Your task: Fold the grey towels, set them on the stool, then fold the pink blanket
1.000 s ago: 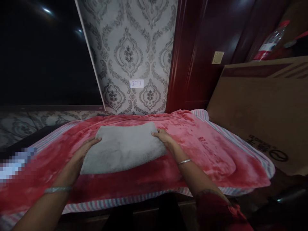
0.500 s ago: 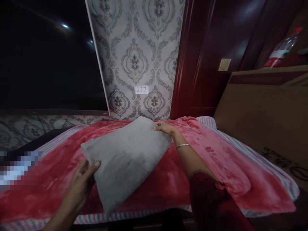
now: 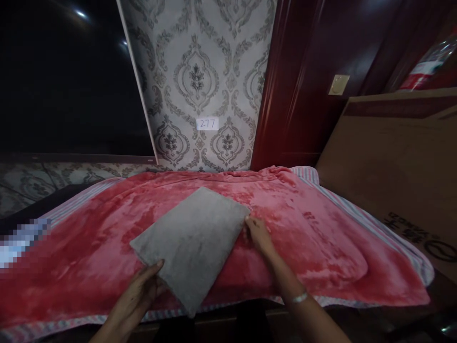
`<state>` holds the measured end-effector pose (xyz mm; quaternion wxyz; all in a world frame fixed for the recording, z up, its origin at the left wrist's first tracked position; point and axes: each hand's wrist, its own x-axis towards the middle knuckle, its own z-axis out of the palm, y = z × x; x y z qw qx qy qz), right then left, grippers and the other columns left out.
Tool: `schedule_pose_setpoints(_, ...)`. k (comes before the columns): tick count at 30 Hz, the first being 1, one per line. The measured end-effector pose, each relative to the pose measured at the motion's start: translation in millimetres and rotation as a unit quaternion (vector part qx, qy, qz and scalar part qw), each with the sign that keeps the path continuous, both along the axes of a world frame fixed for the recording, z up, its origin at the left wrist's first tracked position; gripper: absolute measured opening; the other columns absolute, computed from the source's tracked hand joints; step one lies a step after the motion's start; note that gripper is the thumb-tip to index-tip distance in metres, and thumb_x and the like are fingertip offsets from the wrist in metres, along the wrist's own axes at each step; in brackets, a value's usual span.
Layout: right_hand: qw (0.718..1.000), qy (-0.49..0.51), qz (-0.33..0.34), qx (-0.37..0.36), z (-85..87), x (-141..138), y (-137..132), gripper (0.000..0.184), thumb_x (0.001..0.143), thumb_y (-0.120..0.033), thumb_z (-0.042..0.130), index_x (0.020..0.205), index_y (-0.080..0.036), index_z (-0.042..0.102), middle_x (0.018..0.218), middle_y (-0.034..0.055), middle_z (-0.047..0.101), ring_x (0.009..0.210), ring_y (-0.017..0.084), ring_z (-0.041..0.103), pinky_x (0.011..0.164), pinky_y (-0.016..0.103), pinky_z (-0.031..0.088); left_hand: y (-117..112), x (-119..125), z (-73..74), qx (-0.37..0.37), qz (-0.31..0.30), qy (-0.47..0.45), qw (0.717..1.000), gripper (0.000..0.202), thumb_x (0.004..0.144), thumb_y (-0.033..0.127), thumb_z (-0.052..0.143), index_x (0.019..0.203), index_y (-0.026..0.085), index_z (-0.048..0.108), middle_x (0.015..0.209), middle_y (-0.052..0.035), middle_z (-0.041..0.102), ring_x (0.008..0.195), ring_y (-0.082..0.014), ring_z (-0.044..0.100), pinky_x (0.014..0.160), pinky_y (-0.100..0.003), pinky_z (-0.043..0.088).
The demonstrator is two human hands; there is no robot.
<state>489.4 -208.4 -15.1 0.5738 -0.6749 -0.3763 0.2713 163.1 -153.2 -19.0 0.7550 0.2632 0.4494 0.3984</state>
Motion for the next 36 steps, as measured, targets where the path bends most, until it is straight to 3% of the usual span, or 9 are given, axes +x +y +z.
schedule_pose_setpoints(6, 0.946, 0.252, 0.158, -0.127, -34.7, -73, -70, 0.074, 0.065, -0.092, 0.054, 0.072, -0.018, 0.061, 0.058, 0.0078, 0.064, 0.047, 0.02, 0.061, 0.045, 0.029, 0.046, -12, 17, 32.5, 0.034, 0.035, -0.028, 0.998, 0.034, 0.064, 0.014, 0.074, 0.097, 0.018, 0.064, 0.089, -0.0051, 0.077, 0.08, -0.0249, 0.075, 0.066, -0.032, 0.064)
schedule_pose_setpoints(9, 0.908, 0.358, 0.207, -0.068, -32.7, -103, -69, 0.08, 0.068, -0.091, 0.053, 0.099, -0.018, 0.066, 0.083, 0.0134, 0.074, 0.07, 0.027, 0.071, 0.063, 0.04, 0.055, -23, 23, 32.5, 0.053, 0.037, -0.031, 0.997, 0.034, 0.065, 0.017, 0.076, 0.096, 0.02, 0.065, 0.094, -0.0054, 0.077, 0.084, -0.0262, 0.075, 0.067, -0.033, 0.063)
schedule_pose_setpoints(11, 0.882, 0.433, 0.188, 0.006, -29.9, -117, -62, 0.076, 0.069, -0.084, 0.062, 0.112, -0.022, 0.065, 0.103, 0.013, 0.074, 0.093, 0.031, 0.07, 0.079, 0.046, 0.055, -33, 25, 25.7, 0.049, 0.038, -0.031, 0.998, 0.038, 0.062, 0.02, 0.08, 0.097, 0.021, 0.065, 0.098, -0.0059, 0.077, 0.089, -0.028, 0.074, 0.068, -0.034, 0.063)
schedule_pose_setpoints(15, 0.854, 0.513, 0.078, 0.042, -29.1, -136, -51, 0.056, 0.055, -0.047, 0.086, 0.101, -0.021, 0.067, 0.106, 0.0113, 0.074, 0.112, 0.034, 0.064, 0.093, 0.047, 0.053, -53, 23, 9.2, 0.04, 0.028, -0.039, 0.998, 0.051, 0.059, 0.027, 0.085, 0.106, 0.025, 0.064, 0.109, -0.0066, 0.075, 0.099, -0.032, 0.072, 0.074, -0.039, 0.063)
schedule_pose_setpoints(19, 0.845, 0.533, 0.036, 0.03, -20.5, -135, -51, 0.05, 0.047, -0.032, 0.086, 0.091, -0.02, 0.067, 0.101, 0.0103, 0.075, 0.109, 0.036, 0.065, 0.093, 0.048, 0.053, -53, 10, 3.1, 0.017, -0.021, -0.105, 0.994, 0.047, 0.062, 0.039, 0.083, 0.104, 0.024, 0.067, 0.11, -0.0117, 0.075, 0.104, -0.0361, 0.07, 0.083, -0.047, 0.061)
schedule_pose_setpoints(22, 0.852, 0.523, 0.035, 0.019, -5.4, -126, -62, 0.047, 0.046, -0.033, 0.086, 0.087, -0.021, 0.067, 0.101, 0.0102, 0.075, 0.108, 0.036, 0.066, 0.092, 0.048, 0.054, -39, -8, 0.8, -0.012, 0.013, -0.184, 0.983, 0.045, 0.071, 0.053, 0.072, 0.108, 0.028, 0.068, 0.114, -0.01, 0.074, 0.113, -0.0342, 0.067, 0.089, -0.048, 0.059)
schedule_pose_setpoints(26, 0.868, 0.493, 0.053, -0.007, 4.9, -114, -91, 0.048, 0.046, -0.038, 0.087, 0.087, -0.02, 0.07, 0.102, 0.0117, 0.075, 0.105, 0.036, 0.067, 0.09, 0.046, 0.054, -13, -35, -4.0, -0.084, 0.043, -0.174, 0.98, 0.04, 0.078, 0.05, 0.064, 0.111, 0.026, 0.07, 0.104, -0.0091, 0.077, 0.109, -0.031, 0.069, 0.087, -0.043, 0.059)
schedule_pose_setpoints(31, 0.869, 0.49, 0.03, -0.058, -13.2, -96, -130, 0.045, 0.044, -0.039, 0.089, 0.083, -0.021, 0.073, 0.086, 0.0077, 0.076, 0.09, 0.033, 0.07, 0.08, 0.042, 0.055, 9, -37, 5.2, -0.099, -0.111, -0.118, 0.982, 0.046, 0.067, 0.042, 0.076, 0.104, 0.017, 0.073, 0.102, -0.014, 0.077, 0.103, -0.0348, 0.071, 0.09, -0.044, 0.058)
schedule_pose_setpoints(36, 0.859, 0.511, -0.001, -0.027, -23.4, -84, -136, 0.047, 0.052, -0.043, 0.09, 0.089, -0.017, 0.075, 0.098, 0.0092, 0.077, 0.098, 0.032, 0.07, 0.095, 0.042, 0.053, 19, -9, 23.1, -0.02, -0.19, -0.029, 0.981, 0.048, 0.061, 0.029, 0.084, 0.106, 0.016, 0.074, 0.099, -0.0094, 0.078, 0.096, -0.0305, 0.073, 0.091, -0.039, 0.057)
